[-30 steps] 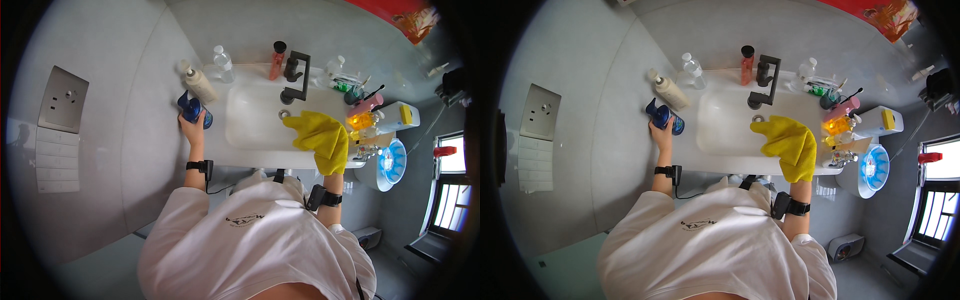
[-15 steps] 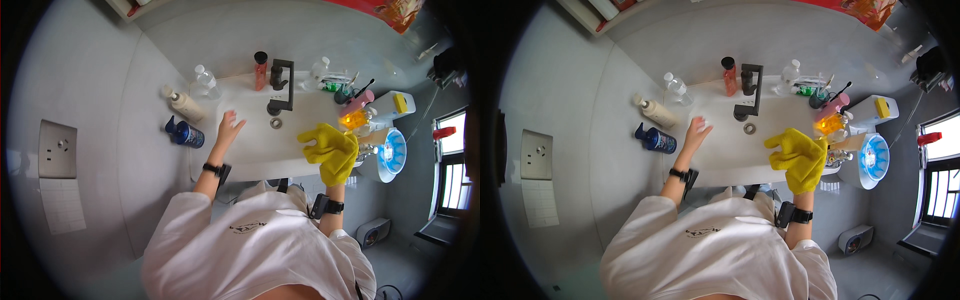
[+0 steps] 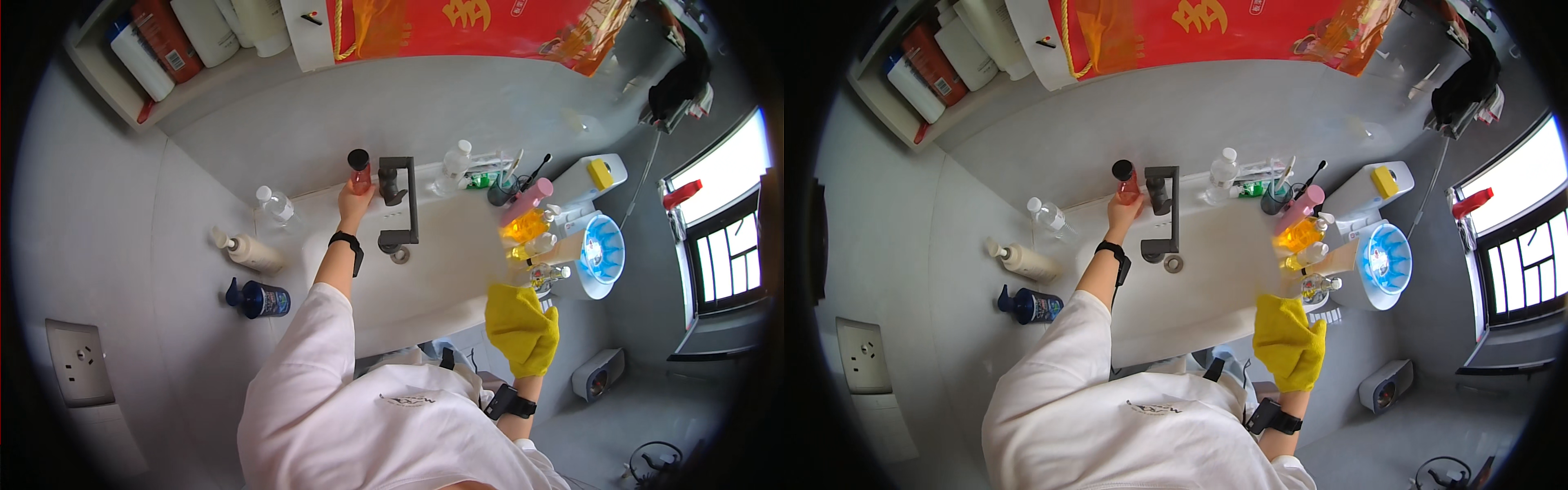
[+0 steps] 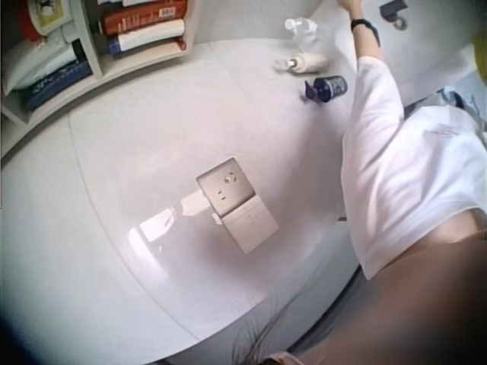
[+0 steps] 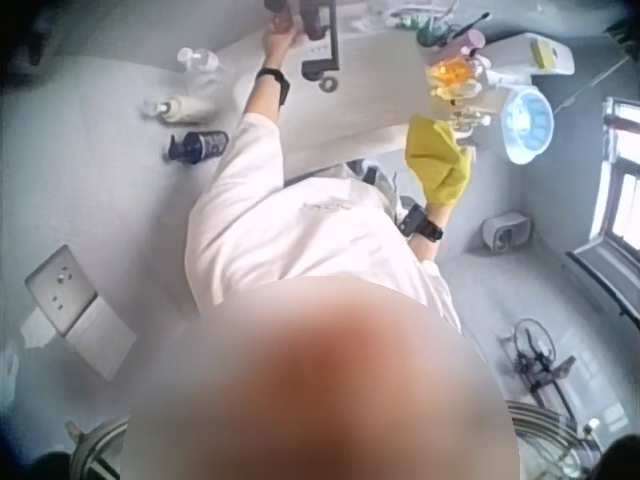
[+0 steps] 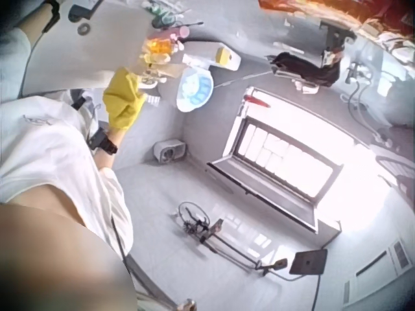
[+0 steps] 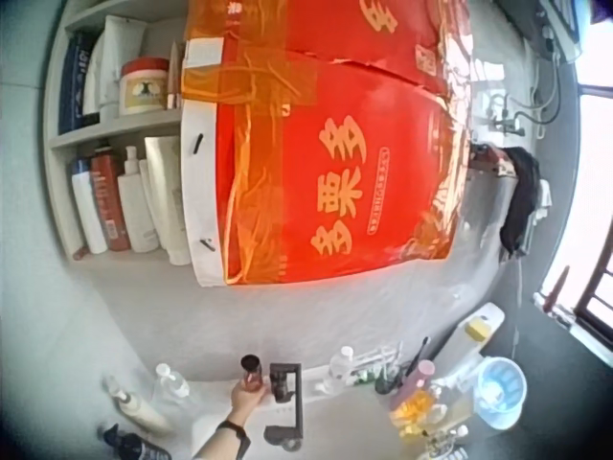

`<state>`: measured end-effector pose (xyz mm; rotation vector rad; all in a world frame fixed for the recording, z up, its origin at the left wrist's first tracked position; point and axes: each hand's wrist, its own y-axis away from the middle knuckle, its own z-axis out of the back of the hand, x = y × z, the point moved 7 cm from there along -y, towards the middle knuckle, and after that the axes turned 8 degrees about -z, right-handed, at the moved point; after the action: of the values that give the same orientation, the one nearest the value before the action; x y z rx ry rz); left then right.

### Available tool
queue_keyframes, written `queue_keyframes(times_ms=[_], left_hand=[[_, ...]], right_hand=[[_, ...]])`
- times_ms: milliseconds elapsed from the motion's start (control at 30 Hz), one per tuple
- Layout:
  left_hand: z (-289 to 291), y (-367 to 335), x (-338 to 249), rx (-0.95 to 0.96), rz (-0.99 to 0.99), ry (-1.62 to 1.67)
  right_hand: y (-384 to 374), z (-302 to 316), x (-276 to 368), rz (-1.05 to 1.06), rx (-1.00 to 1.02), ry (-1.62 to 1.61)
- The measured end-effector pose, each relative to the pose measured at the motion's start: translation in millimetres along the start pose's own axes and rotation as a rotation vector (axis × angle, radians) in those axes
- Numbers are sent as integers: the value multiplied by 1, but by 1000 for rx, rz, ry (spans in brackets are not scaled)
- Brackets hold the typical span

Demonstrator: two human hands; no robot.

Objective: Cleaning and organizing various toiletry bottles and items on a bathroom sink and shelf.

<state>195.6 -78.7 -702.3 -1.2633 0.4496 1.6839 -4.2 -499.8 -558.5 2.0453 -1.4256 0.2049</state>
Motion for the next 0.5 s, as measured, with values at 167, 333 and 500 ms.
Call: queue_keyframes(times_ms=[167,333,500], left_hand=[[23,21,2,-35,47,-140],[68,72,-42,-116,119,681],[122,132,-90,9,196,561]], right_hand=[[-5,37,5,139,-67,278],[-22,9,7,181,-111,327],[-13,-135,-36,802,106,1523]])
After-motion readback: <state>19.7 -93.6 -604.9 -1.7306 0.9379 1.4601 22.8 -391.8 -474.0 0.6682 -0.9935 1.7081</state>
